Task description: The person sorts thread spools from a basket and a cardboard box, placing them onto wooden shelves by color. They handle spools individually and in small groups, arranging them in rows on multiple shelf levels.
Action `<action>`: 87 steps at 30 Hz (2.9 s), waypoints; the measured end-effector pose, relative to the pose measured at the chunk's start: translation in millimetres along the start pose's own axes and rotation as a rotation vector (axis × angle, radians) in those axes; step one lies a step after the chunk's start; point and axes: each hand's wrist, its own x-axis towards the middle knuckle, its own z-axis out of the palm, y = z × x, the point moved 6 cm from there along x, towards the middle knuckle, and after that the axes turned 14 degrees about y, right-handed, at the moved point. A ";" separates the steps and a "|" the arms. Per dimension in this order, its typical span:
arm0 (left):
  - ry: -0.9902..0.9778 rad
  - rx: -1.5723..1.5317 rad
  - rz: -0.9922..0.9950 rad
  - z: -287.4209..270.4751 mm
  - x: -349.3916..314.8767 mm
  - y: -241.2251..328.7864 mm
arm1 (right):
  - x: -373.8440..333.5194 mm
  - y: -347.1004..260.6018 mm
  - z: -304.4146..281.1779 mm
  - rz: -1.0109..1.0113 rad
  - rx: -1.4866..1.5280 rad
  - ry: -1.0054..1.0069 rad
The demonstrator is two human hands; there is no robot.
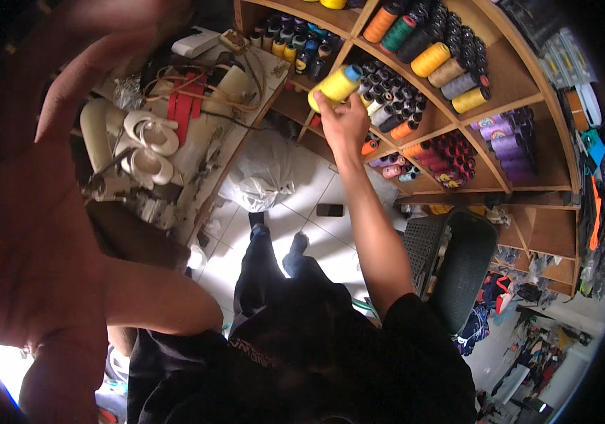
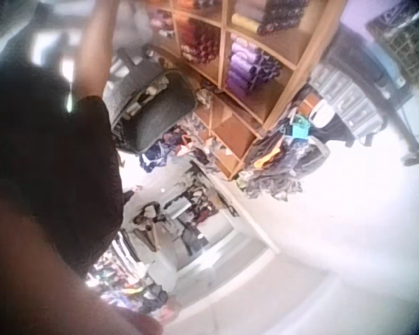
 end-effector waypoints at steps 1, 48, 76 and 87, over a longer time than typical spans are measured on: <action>-0.020 0.103 -0.004 -7.7 20.9 -18.0 | 10.0 -21.7 14.2 -0.001 0.017 0.013; -0.185 -0.400 -0.218 160.5 54.4 -304.9 | 139.0 -44.3 144.9 -0.143 -0.414 0.739; -0.090 0.408 0.322 276.2 -15.7 -362.7 | 140.5 -37.8 158.9 -0.280 -0.567 0.888; -0.229 0.305 0.367 275.4 -18.1 -374.7 | 44.6 -15.3 107.3 -0.260 -0.078 0.606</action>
